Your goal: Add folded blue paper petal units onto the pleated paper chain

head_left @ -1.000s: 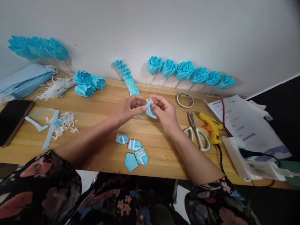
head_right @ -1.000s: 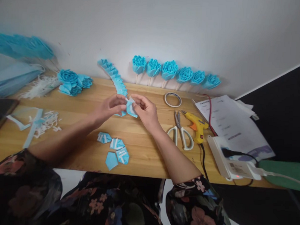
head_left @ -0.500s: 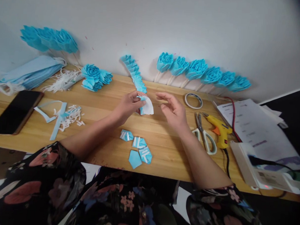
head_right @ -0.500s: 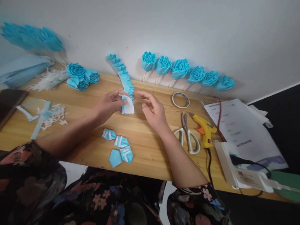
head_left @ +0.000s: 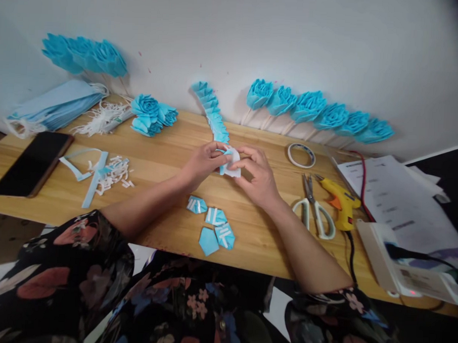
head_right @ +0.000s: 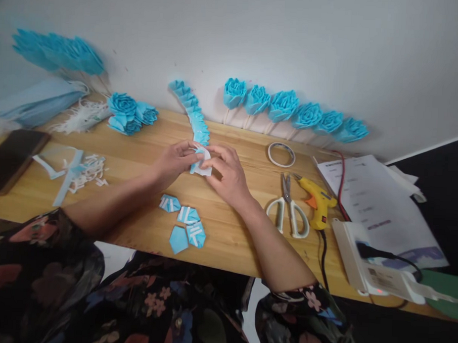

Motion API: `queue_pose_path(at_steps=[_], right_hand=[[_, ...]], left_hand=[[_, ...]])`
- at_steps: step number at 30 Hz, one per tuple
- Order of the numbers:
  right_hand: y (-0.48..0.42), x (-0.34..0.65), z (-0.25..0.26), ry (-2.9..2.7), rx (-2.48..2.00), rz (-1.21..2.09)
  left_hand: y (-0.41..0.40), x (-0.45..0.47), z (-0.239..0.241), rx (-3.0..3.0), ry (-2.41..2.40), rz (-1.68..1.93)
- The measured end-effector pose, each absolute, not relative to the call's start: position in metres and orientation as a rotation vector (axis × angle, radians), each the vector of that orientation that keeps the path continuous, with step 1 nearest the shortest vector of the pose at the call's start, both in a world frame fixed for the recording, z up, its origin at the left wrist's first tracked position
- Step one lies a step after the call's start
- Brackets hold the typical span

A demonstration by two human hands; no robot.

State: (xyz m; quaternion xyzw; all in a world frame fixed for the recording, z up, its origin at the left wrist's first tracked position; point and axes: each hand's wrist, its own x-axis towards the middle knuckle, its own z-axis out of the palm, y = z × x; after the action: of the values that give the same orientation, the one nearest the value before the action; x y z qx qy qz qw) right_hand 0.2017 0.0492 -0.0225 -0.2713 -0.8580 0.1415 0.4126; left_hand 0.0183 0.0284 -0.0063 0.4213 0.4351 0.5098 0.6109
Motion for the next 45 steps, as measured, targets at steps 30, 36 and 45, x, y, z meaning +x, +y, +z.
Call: queue_pose_path(at_steps=[30, 36, 45], right_hand=[[0.05, 0.202, -0.024, -1.816, -0.881, 0.884], [0.048, 0.203, -0.024, -1.857, -0.863, 0.874], [0.046, 0.201, -0.017, -2.017, -0.855, 0.6]], left_hand=[[0.031, 0.013, -0.005, 0.949, 0.92, 1.106], [0.03, 0.015, -0.001, 1.061, 1.014, 1.179], [0.028, 0.017, -0.003, 1.109, 1.026, 1.182]])
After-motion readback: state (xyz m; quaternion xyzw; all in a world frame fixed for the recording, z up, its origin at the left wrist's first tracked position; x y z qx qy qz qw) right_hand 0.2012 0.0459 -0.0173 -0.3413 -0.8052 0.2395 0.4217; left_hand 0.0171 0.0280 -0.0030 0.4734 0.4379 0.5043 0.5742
